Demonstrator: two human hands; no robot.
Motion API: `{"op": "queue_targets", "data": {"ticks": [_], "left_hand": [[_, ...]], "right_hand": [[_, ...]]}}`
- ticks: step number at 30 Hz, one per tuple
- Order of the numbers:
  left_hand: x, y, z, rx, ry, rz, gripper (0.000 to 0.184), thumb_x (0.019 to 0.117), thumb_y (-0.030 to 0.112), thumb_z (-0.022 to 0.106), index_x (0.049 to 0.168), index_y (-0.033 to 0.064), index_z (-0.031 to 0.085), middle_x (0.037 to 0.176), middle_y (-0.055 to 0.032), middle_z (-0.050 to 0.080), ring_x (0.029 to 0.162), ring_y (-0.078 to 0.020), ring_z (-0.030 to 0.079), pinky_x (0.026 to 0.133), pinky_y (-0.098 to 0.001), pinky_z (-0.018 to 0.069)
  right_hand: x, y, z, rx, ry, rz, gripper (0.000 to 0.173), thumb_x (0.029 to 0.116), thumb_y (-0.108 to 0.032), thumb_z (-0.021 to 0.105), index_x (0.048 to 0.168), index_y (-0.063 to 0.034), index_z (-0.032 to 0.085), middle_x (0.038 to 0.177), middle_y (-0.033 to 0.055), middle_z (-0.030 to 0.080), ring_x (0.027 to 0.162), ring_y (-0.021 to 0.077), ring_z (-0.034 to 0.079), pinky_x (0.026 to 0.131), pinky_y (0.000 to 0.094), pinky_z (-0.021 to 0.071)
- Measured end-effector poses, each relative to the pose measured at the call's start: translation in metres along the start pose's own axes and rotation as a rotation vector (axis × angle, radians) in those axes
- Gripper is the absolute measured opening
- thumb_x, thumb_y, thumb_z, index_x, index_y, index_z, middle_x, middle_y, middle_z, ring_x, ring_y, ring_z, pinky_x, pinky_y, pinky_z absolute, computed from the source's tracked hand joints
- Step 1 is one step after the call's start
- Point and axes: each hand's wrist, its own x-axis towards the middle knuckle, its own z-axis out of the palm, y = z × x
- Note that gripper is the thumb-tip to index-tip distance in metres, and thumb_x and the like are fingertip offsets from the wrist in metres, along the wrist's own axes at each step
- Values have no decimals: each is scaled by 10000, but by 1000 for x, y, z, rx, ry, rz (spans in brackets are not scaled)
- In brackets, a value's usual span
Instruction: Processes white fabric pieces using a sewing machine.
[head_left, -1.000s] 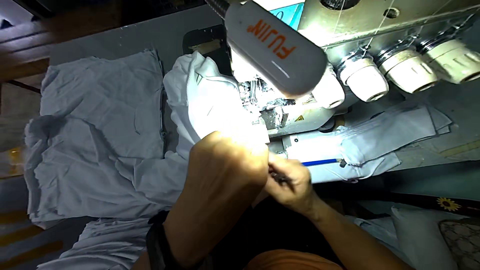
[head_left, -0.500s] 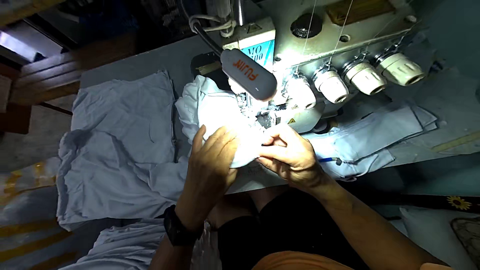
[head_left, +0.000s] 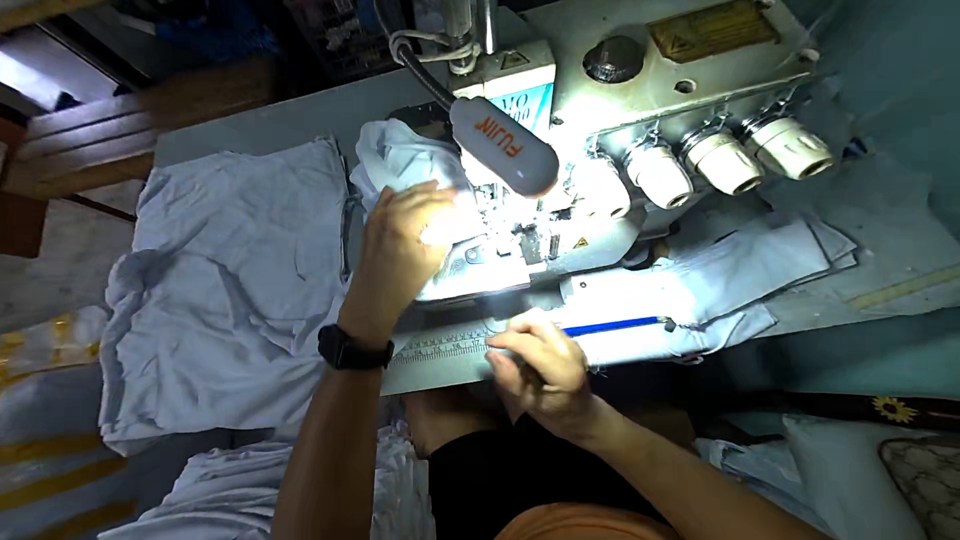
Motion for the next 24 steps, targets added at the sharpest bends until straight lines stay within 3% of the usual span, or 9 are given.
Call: {"op": "queue_targets", "data": {"ticks": [2, 6, 8, 10, 11, 13, 16, 19, 24], "left_hand": [[16, -6, 3, 23, 74, -45, 164, 860, 19, 688, 986, -56, 761, 1076, -206, 761, 1098, -340, 718, 1020, -447, 508], [31, 3, 1, 99, 111, -336, 237, 916, 43, 657, 1100, -83, 737, 1196, -244, 717, 1200, -341, 665, 1071, -441, 454], [21, 10, 2, 93, 140, -404, 245, 939, 60, 644, 1124, -71, 737, 1234, -228, 710, 1231, -333, 650, 1076, -461, 443], [-9, 22, 3, 102, 155, -358, 239, 940, 42, 640, 1141, -51, 730, 1258, -209, 704, 1235, -318, 655, 1073, -453, 485], [-27, 34, 1, 109, 129, -334, 248, 956, 35, 632, 1183, -41, 694, 1298, -199, 674, 1245, -303, 639, 1079, -440, 496], [-53, 55, 1, 153, 129, -331, 298, 919, 24, 651, 1208, -48, 670, 1320, -199, 656, 1215, -289, 651, 1024, -429, 533], [-70, 68, 4, 251, 180, -339, 294, 878, 115, 705, 1151, 12, 728, 1126, -156, 683, 1046, -278, 652, 911, -454, 514], [-72, 67, 7, 279, 250, -263, 163, 875, 161, 726, 1001, 68, 769, 1094, -137, 665, 1089, -296, 597, 1010, -507, 382], [-72, 72, 10, 247, 306, -144, 50, 857, 78, 729, 883, 35, 729, 1083, -140, 676, 1122, -258, 611, 1000, -403, 437]], "right_hand": [[-20, 18, 17, 2, -96, 43, 182, 974, -154, 634, 922, -26, 753, 830, 86, 652, 756, 100, 622, 695, 212, 522], [-25, 30, 14, 52, -229, 19, 219, 1000, -187, 627, 879, -37, 733, 763, 55, 687, 699, 92, 648, 674, 233, 542], [-9, 22, -2, 113, -187, 55, 355, 993, -365, 646, 888, -38, 735, 720, 23, 671, 643, 32, 590, 618, 198, 504], [16, 9, -24, 44, -187, 79, 578, 1021, -609, 479, 984, -74, 695, 700, -16, 596, 616, 16, 531, 579, 209, 462], [30, 1, -32, -25, -180, 68, 592, 1031, -630, 427, 1030, -88, 668, 688, -22, 557, 591, 22, 513, 552, 215, 451], [56, -11, -41, -189, -126, -1, 430, 1045, -440, 529, 1082, -35, 668, 731, 28, 609, 594, 60, 539, 542, 229, 453], [76, -20, -40, -394, -81, -96, 286, 962, -212, 660, 1108, 26, 725, 865, 132, 687, 683, 164, 613, 589, 281, 481], [81, -32, -31, -600, -66, -110, 265, 958, -181, 654, 1097, 18, 760, 892, 180, 691, 658, 261, 638, 540, 362, 477], [84, -36, -13, -618, -11, -153, 246, 959, -155, 657, 1107, 8, 767, 873, 175, 701, 682, 268, 660, 552, 349, 486]]}}
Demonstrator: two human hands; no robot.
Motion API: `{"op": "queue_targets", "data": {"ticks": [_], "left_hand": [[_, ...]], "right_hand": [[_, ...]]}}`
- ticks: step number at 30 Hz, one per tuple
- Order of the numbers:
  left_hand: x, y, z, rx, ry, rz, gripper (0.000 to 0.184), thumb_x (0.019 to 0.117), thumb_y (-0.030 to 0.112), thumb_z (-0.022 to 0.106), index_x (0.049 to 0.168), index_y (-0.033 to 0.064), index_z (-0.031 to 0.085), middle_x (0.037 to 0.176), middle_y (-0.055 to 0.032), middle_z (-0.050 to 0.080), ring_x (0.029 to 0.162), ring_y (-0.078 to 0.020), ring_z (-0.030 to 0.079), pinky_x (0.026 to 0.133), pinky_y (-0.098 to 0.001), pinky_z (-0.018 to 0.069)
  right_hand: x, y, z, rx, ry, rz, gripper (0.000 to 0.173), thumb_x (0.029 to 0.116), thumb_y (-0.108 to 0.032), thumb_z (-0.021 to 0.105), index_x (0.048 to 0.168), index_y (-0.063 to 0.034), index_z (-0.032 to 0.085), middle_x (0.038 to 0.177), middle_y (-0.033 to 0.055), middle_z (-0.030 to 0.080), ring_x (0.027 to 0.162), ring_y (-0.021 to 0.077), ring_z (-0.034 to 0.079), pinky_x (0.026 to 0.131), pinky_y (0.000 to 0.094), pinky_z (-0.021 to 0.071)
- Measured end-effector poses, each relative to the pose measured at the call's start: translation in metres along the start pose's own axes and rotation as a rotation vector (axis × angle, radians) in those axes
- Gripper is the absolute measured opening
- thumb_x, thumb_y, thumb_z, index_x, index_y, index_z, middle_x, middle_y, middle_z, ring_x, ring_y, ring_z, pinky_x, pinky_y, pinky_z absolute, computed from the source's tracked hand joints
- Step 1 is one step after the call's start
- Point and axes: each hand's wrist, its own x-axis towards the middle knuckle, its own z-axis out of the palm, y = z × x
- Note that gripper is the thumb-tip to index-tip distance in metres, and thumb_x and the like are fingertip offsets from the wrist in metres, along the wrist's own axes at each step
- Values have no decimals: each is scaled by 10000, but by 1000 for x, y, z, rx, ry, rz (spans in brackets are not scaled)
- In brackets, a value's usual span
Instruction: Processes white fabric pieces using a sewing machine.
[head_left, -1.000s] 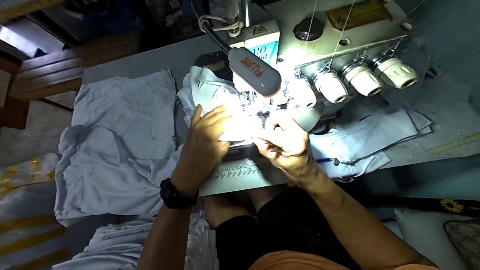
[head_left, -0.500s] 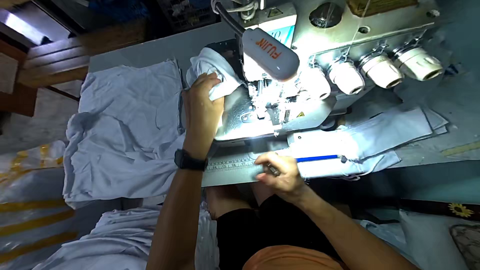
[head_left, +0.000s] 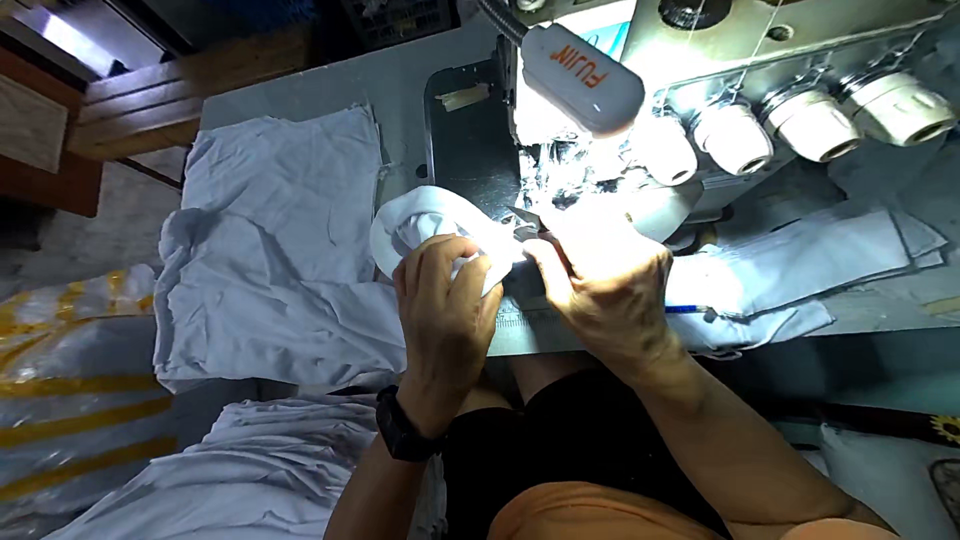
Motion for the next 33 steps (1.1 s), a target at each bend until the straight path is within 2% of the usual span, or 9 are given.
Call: {"op": "queue_targets", "data": {"ticks": [7, 9, 10, 11, 13, 17, 21, 24, 33], "left_hand": [[0, -4, 0, -165, 13, 39, 41, 818, -12, 729, 844, -33, 707, 1066, -178, 660, 1124, -236, 623, 992, -281, 503], [1, -4, -2, -440, -8, -142, 49, 809, -37, 702, 845, -31, 669, 1106, -129, 685, 1081, -126, 658, 891, -216, 552], [1, -5, -6, -628, -52, -289, 68, 845, -32, 672, 901, 5, 657, 1117, -55, 697, 1021, -53, 673, 827, -200, 576], [3, -8, -11, -812, -92, -446, 131, 884, -18, 644, 972, 79, 660, 1052, 34, 716, 886, 1, 683, 731, -193, 587], [3, -17, -17, -1086, -157, -652, 168, 925, 50, 606, 923, 214, 642, 811, 87, 686, 656, 1, 647, 582, -201, 566], [2, -26, -18, -1318, -219, -686, 180, 917, 62, 582, 883, 233, 629, 762, 75, 666, 652, -4, 645, 594, -208, 571], [3, -24, -21, -1272, -259, -645, 279, 916, -28, 542, 1061, 200, 614, 853, 69, 720, 704, -7, 678, 623, -205, 581], [4, -20, -25, -1236, -284, -628, 328, 921, -45, 520, 1161, 137, 650, 898, 57, 736, 733, -13, 685, 636, -208, 584], [1, -12, -22, -1264, -343, -570, 333, 916, -66, 541, 1182, 73, 687, 910, 37, 747, 752, -20, 693, 670, -216, 592]], "right_hand": [[3, 4, 14, 57, 66, -113, 202, 957, -126, 669, 1052, 23, 767, 915, 195, 732, 723, 268, 689, 579, 333, 503], [4, 9, 8, 175, 36, -98, 174, 955, -107, 671, 1015, 24, 767, 883, 166, 736, 754, 218, 697, 629, 299, 521], [5, 11, 1, 274, 0, -52, 164, 957, -101, 670, 1013, 23, 763, 903, 146, 742, 806, 164, 699, 700, 258, 535], [7, 14, -5, 380, -35, 7, 155, 955, -99, 671, 1008, 17, 758, 910, 111, 734, 839, 86, 679, 763, 198, 529], [11, 21, -14, 544, -91, 112, 148, 940, -105, 684, 1020, 5, 744, 910, 31, 712, 819, -38, 637, 771, 109, 516], [9, 23, -17, 777, -150, 110, 221, 894, -118, 722, 1072, 12, 706, 940, -35, 685, 790, -78, 609, 719, 79, 524], [7, 17, -21, 741, -183, 29, 225, 891, -146, 726, 1052, 12, 721, 833, -58, 618, 687, -105, 491, 633, 46, 429], [3, 13, -21, 630, -173, -21, 237, 906, -178, 715, 1045, 13, 744, 850, -1, 638, 722, -71, 508, 665, 64, 422], [0, 1, -21, 598, -138, -35, 210, 946, -152, 687, 1037, 28, 746, 863, 40, 663, 750, -39, 550, 698, 84, 451]]}}
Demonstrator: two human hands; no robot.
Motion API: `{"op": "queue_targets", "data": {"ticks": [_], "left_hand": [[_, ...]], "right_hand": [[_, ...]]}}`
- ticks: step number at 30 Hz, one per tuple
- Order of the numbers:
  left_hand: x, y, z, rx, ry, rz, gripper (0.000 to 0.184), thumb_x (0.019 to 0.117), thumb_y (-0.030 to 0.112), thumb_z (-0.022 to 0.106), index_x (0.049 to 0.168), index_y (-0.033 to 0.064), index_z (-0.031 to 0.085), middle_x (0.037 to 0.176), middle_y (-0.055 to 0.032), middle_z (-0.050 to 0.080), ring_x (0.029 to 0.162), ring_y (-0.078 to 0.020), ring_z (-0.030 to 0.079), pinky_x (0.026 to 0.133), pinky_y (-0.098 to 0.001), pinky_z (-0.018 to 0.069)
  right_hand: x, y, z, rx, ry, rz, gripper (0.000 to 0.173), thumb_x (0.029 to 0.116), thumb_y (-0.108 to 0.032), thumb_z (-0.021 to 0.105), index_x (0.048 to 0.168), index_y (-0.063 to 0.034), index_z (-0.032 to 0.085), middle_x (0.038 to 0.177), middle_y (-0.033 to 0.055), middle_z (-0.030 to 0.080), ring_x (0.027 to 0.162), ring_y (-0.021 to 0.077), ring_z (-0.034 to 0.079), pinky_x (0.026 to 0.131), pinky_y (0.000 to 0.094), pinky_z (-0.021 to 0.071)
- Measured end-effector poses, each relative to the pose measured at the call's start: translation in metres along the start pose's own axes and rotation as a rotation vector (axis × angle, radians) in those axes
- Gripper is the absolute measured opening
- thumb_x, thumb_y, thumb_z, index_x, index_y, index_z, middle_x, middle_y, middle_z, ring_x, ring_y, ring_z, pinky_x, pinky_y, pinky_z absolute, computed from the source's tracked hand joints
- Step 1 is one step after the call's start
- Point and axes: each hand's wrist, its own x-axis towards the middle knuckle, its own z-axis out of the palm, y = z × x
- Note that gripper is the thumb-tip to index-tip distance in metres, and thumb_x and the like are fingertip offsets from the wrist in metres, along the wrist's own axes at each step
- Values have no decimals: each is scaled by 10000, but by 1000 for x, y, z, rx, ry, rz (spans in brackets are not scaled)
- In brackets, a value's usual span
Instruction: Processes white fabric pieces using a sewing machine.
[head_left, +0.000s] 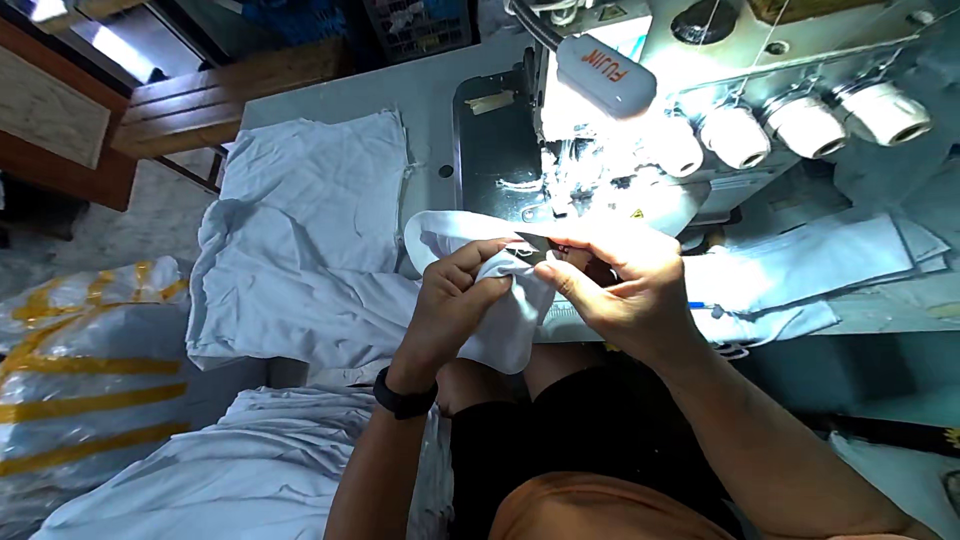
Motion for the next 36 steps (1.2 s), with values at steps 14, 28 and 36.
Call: {"op": "queue_targets", "data": {"ticks": [14, 28, 36], "left_hand": [[-4, 49, -52, 676, -346, -360, 253, 1018, 199, 542, 994, 46, 742, 819, 24, 709, 715, -21, 646, 676, -227, 550], [-35, 53, -50, 1016, -210, -182, 126, 956, 119, 662, 936, 11, 725, 793, -35, 691, 684, -34, 624, 667, -216, 524], [-56, -22, -41, 1195, -281, -7, 98, 912, 66, 669, 941, -17, 713, 1042, -196, 680, 1000, -359, 666, 812, -519, 530]], "right_hand": [[-16, 4, 16, 308, -475, -214, 49, 881, -60, 685, 867, -15, 698, 804, 54, 662, 711, 82, 618, 647, 223, 535], [-103, -23, 46, 269, -568, -104, 122, 933, -55, 621, 959, -21, 736, 747, 62, 652, 661, 150, 633, 606, 270, 529], [-105, -29, 49, 114, -441, -164, 131, 883, -10, 625, 960, -26, 730, 738, 72, 631, 582, 190, 616, 487, 323, 491]]}}
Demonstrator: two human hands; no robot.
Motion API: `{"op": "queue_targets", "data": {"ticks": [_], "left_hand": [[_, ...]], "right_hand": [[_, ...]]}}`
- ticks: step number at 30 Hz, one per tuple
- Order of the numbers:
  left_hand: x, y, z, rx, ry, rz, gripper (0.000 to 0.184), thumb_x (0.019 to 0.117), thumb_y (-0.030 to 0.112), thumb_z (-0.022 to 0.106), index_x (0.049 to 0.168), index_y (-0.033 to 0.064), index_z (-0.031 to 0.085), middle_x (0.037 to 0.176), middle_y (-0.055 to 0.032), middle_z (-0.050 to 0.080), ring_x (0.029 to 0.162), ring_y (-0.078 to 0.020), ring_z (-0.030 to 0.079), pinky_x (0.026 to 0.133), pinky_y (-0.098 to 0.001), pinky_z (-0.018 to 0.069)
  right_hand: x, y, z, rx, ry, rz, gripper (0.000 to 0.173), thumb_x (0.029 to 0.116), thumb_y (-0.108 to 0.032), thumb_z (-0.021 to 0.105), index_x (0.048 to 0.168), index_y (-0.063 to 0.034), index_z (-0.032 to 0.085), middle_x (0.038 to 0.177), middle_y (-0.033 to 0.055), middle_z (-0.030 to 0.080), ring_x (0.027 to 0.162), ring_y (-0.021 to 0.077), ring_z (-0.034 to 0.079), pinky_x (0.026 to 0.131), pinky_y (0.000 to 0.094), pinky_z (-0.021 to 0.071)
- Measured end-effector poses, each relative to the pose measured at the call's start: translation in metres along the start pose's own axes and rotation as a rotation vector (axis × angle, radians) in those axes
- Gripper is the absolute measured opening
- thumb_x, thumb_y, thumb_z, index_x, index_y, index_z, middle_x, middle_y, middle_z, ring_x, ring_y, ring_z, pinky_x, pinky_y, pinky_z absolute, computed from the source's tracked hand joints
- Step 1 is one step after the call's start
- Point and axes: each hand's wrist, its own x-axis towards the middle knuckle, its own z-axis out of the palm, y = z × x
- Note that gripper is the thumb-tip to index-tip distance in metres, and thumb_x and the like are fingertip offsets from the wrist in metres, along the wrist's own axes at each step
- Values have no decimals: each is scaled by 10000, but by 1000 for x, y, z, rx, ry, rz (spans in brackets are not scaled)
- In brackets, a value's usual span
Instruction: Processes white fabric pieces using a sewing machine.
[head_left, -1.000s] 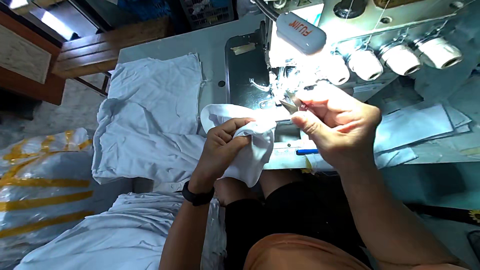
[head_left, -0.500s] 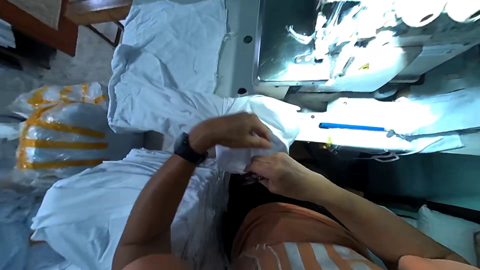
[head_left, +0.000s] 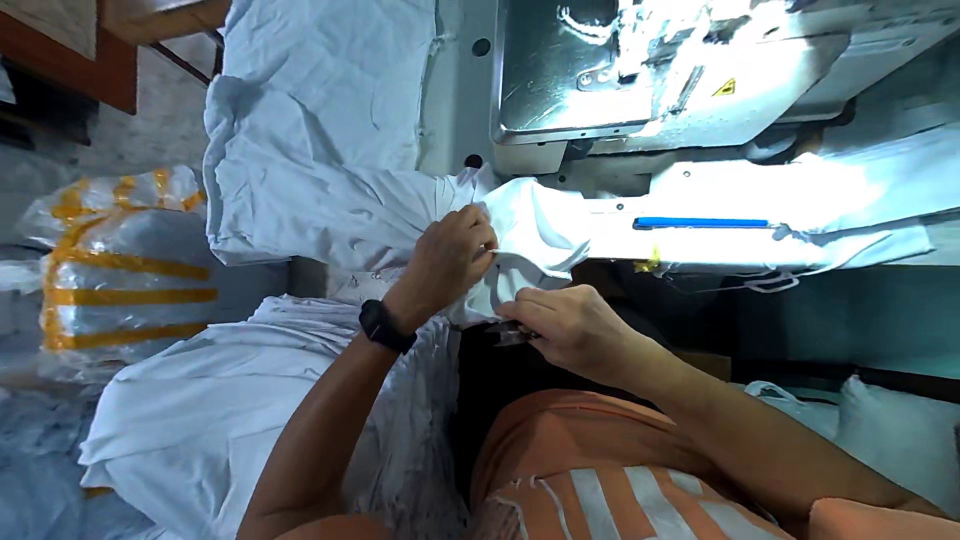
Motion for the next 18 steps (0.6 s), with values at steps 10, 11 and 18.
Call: {"op": "queue_targets", "data": {"ticks": [10, 11, 18], "left_hand": [[-20, 60, -30, 227, 316, 297, 88, 930, 1, 644, 887, -34, 714, 843, -151, 700, 770, -219, 689, 664, -278, 549], [-20, 59, -29, 219, 329, 297, 84, 926, 0, 647, 868, -32, 699, 835, -150, 698, 771, -216, 690, 664, -274, 548], [-18, 57, -31, 242, 209, 327, 95, 925, 9, 637, 915, -8, 731, 858, -152, 643, 778, -258, 638, 657, -332, 518]], "right_hand": [[16, 8, -29, -64, 330, -26, 82, 917, -32, 697, 923, 26, 755, 1161, 232, 656, 729, 94, 592, 656, 163, 502], [16, 8, -29, -68, 332, -35, 82, 921, -33, 696, 921, 24, 755, 1163, 230, 662, 735, 97, 596, 663, 167, 506], [19, 13, -32, 213, 348, 78, 62, 858, -13, 739, 876, 47, 742, 987, 130, 729, 910, 78, 685, 821, 168, 561]]}}
